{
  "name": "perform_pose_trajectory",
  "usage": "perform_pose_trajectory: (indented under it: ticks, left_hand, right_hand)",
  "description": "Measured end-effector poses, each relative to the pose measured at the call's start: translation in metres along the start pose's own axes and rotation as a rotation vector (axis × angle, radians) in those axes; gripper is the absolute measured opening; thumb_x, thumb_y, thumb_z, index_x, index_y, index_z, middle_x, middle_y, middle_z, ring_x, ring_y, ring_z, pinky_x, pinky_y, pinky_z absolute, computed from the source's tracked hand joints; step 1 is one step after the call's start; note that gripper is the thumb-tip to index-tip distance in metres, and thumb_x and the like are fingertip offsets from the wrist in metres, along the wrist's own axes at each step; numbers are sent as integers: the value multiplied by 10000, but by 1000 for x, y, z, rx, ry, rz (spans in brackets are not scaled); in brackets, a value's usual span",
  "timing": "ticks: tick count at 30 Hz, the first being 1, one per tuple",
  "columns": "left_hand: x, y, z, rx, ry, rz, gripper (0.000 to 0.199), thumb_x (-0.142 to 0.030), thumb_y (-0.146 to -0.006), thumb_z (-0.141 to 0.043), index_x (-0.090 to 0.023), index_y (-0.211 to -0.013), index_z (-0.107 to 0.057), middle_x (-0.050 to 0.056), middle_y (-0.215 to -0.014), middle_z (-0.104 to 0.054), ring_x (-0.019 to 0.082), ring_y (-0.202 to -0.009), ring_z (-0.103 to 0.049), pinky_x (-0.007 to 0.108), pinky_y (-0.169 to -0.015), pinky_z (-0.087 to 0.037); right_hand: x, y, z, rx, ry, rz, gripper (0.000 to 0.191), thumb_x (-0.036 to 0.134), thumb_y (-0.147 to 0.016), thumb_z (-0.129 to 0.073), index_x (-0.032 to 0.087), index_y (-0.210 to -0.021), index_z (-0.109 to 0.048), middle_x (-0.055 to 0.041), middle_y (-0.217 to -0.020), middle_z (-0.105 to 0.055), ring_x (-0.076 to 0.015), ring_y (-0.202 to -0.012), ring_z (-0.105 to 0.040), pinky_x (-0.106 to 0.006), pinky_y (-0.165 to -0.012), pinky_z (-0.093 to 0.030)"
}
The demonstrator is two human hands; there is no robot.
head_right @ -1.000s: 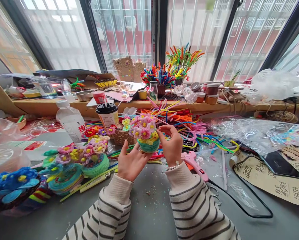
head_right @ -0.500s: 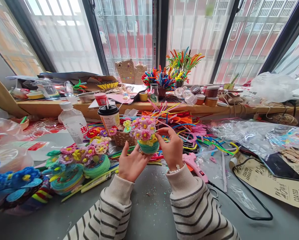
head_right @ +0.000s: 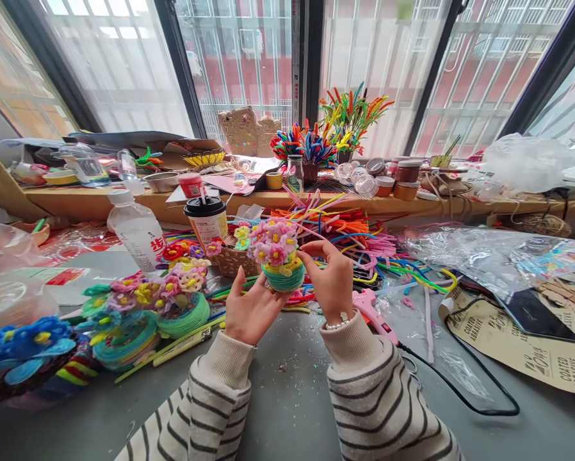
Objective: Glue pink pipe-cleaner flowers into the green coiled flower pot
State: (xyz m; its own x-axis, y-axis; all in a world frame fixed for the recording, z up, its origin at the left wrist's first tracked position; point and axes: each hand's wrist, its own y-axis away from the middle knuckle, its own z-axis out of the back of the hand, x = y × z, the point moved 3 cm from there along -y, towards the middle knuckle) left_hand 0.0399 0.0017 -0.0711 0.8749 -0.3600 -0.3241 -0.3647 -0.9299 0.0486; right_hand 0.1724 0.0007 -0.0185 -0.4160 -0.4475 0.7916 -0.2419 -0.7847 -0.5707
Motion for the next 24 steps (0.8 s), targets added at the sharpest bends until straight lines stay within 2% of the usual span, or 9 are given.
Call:
perform_pose_trajectory:
  ticks: [11,14,17,20,22,24]
  left_hand:
    - [0,0,-1,8,-12,5,509,-487,-805,-348,-182,-1204,-432,107,-1073,-594,218,-977,-563,414,-918,-379]
    - [0,0,-2,-6,-28,3,505,-492,-800,-351,-184,-1190,-443,104,-1043,-603,227,-972,-565,431,-909,-386]
    - [-1,-1,-2,-19,-46,-4,515,-506,-791,-351,-171,-1167,-459,115,-1010,-610,244,-972,-563,450,-892,-396]
    - [-2,-2,0,-27,-65,-20,533,-523,-778,-356,-157,-1149,-470,130,-1023,-601,248,-982,-555,444,-883,-405]
    - [-2,-3,0,-28,-82,-20,540,-530,-771,-364,-153,-1141,-475,137,-1046,-587,246,-993,-548,425,-879,-411]
    - [-2,-3,0,-30,-101,-19,542,-536,-766,-367,-153,-1132,-481,141,-1061,-576,247,-1000,-543,411,-871,-419]
  right_hand:
    - [-6,1,-2,-10,-46,3,218,345,-693,-598,177,-831,-583,-43,-800,-653,-164,-741,-613,-326,-729,-475]
    - [-6,-1,1,-20,-48,-28,232,363,-676,-612,169,-802,-589,-44,-763,-654,-167,-709,-617,-316,-691,-487]
    - [-3,-2,11,-42,-30,-13,234,381,-683,-606,165,-771,-590,-40,-729,-647,-160,-668,-616,-304,-653,-494]
    - [0,6,34,-57,116,90,186,341,-728,-569,180,-818,-591,-36,-800,-652,-153,-730,-612,-311,-706,-490]
    - [-4,19,50,31,277,140,164,318,-760,-532,195,-845,-599,-37,-839,-657,-159,-777,-611,-326,-746,-484]
    - [-14,39,63,239,396,192,193,282,-801,-467,199,-916,-599,-51,-878,-662,-168,-846,-605,-330,-774,-485]
